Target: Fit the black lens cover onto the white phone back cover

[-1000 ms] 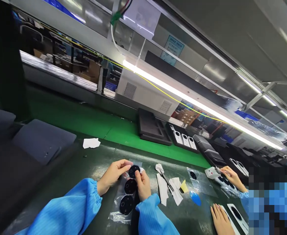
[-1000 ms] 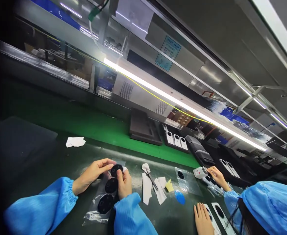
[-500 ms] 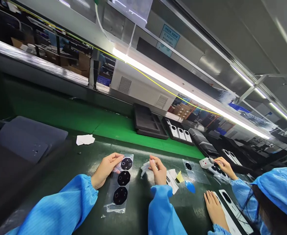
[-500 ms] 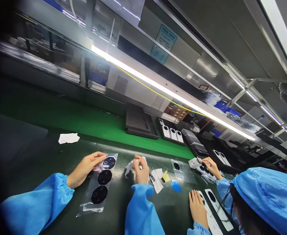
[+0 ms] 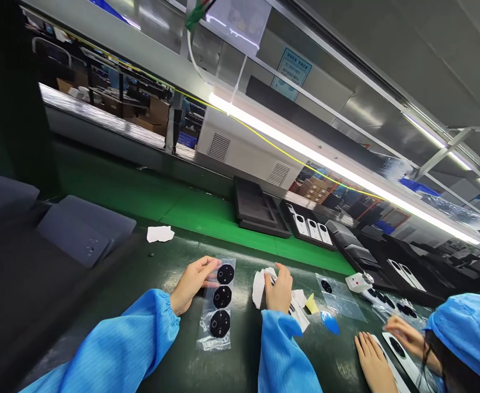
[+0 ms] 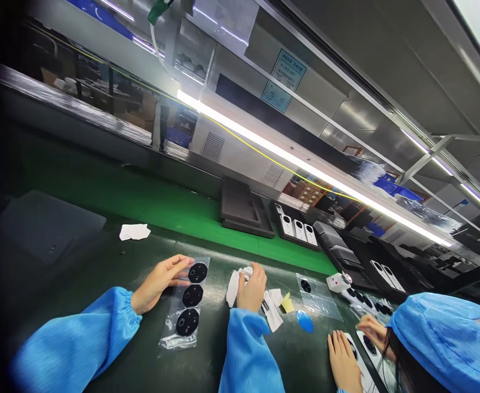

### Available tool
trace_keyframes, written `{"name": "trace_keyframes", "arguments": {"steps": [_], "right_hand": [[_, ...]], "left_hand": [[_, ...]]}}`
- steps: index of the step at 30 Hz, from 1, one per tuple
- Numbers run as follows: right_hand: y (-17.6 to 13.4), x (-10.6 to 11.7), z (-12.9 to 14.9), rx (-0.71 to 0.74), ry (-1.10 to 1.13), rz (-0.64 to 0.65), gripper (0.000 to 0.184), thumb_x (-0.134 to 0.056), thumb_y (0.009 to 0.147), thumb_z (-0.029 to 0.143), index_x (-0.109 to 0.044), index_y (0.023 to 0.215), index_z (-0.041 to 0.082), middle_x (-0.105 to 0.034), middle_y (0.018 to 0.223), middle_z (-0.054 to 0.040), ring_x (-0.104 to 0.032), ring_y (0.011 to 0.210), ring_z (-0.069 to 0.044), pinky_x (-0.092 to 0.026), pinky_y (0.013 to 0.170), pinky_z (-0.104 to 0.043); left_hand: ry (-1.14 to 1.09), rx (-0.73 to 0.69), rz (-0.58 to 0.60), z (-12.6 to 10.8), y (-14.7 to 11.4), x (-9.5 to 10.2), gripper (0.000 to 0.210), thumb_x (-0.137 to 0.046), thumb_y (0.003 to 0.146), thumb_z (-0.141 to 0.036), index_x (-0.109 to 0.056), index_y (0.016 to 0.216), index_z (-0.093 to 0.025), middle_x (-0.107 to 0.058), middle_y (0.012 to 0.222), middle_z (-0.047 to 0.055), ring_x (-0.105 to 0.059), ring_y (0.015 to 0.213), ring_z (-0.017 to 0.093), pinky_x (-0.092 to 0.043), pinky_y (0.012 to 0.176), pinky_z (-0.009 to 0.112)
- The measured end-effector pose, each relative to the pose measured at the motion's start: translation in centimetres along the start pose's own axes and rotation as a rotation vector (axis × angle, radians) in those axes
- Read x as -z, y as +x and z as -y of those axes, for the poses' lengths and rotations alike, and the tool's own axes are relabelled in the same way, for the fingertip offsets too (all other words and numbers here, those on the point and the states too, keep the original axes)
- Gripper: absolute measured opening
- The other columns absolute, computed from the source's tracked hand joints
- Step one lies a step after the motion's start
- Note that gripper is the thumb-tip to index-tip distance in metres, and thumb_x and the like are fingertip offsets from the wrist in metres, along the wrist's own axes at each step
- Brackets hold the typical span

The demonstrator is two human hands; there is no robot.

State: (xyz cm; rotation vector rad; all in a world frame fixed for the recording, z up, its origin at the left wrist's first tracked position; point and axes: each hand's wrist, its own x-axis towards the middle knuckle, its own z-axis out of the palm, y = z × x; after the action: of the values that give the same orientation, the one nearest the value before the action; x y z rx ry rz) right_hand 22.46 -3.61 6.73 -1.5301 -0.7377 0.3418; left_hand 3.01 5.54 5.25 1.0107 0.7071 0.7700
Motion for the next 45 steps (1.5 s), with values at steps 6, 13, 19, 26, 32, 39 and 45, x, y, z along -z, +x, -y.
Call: {"name": "trace_keyframes", "arguments": {"steps": [6, 13, 19, 26, 32, 39, 45], "right_hand": [[-3.0, -4.7, 0.3, -0.045, 0.061, 0.225, 0.037, -0.074, 0.055, 0.037, -0.061, 0.084, 0.020, -0.067, 0.083, -0.0038, -0.062, 0.077, -0.020, -0.049, 0.070, -0.032], [-3.3, -6.1, -1.8, -0.174, 0.258, 0.295, 0.046, -0.076, 0.058, 0.043, -0.052, 0.091, 0.022, -0.069, 0.084, -0.0032, -0.066, 0.078, -0.020, -0.052, 0.072, -0.033], [-3.4, -5.8, -2.6, -0.184, 0.323, 0.263, 0.061, -0.078, 0.056, 0.046, -0.046, 0.102, 0.024, -0.063, 0.071, 0.0019, -0.062, 0.062, -0.016, -0.049, 0.059, -0.029], [-3.7, -6.2, -2.9, -0.085, 0.265, 0.241, 0.049, -0.075, 0.059, 0.048, -0.052, 0.093, 0.021, -0.066, 0.088, -0.0043, -0.064, 0.084, -0.020, -0.051, 0.076, -0.032], [-4.5, -6.9, -2.3, 0.062, 0.111, 0.179, 0.040, -0.070, 0.064, 0.050, -0.061, 0.088, 0.019, -0.063, 0.108, -0.0104, -0.058, 0.102, -0.024, -0.046, 0.086, -0.038], [-5.2, -7.3, -1.0, 0.192, 0.003, 0.182, 0.027, -0.065, 0.072, 0.047, -0.064, 0.072, 0.020, -0.056, 0.125, -0.0124, -0.040, 0.129, -0.028, -0.031, 0.104, -0.043], [-5.4, -7.3, -0.6, 0.115, 0.010, 0.238, 0.027, -0.069, 0.067, 0.046, -0.064, 0.070, 0.020, -0.061, 0.123, -0.0125, -0.045, 0.127, -0.028, -0.033, 0.104, -0.041]], "left_hand": [[-0.062, -0.004, 0.028, -0.4, -0.4, -0.2, 0.058, -0.076, 0.052, -0.063, -0.066, 0.085, -0.016, -0.067, 0.102, 0.010, -0.058, 0.106, 0.029, -0.055, 0.070, 0.030], [-0.178, 0.037, 0.161, 0.0, 0.0, 0.2, 0.049, -0.073, 0.063, -0.052, -0.068, 0.092, -0.013, -0.067, 0.108, 0.013, -0.064, 0.100, 0.026, -0.054, 0.085, 0.036], [-0.145, 0.041, 0.190, 0.4, 0.1, 0.2, 0.055, -0.080, 0.059, -0.047, -0.068, 0.099, -0.012, -0.067, 0.110, 0.013, -0.063, 0.104, 0.026, -0.052, 0.089, 0.034], [-0.015, -0.032, 0.140, 0.3, -0.1, 0.1, 0.050, -0.079, 0.059, -0.047, -0.068, 0.096, -0.015, -0.069, 0.101, 0.009, -0.065, 0.096, 0.024, -0.054, 0.078, 0.030], [0.099, -0.155, 0.060, 0.7, 0.3, -0.2, 0.047, -0.077, 0.057, -0.048, -0.065, 0.089, -0.015, -0.069, 0.091, 0.007, -0.066, 0.085, 0.022, -0.054, 0.073, 0.031], [0.207, -0.294, -0.027, 1.4, -0.2, -1.0, 0.034, -0.065, 0.062, -0.044, -0.060, 0.085, -0.019, -0.067, 0.087, 0.005, -0.064, 0.081, 0.021, -0.053, 0.073, 0.031], [0.248, -0.335, -0.050, 1.4, -0.4, -1.0, 0.028, -0.063, 0.061, -0.037, -0.058, 0.084, -0.021, -0.065, 0.076, 0.003, -0.063, 0.074, 0.020, -0.051, 0.065, 0.029]]}}
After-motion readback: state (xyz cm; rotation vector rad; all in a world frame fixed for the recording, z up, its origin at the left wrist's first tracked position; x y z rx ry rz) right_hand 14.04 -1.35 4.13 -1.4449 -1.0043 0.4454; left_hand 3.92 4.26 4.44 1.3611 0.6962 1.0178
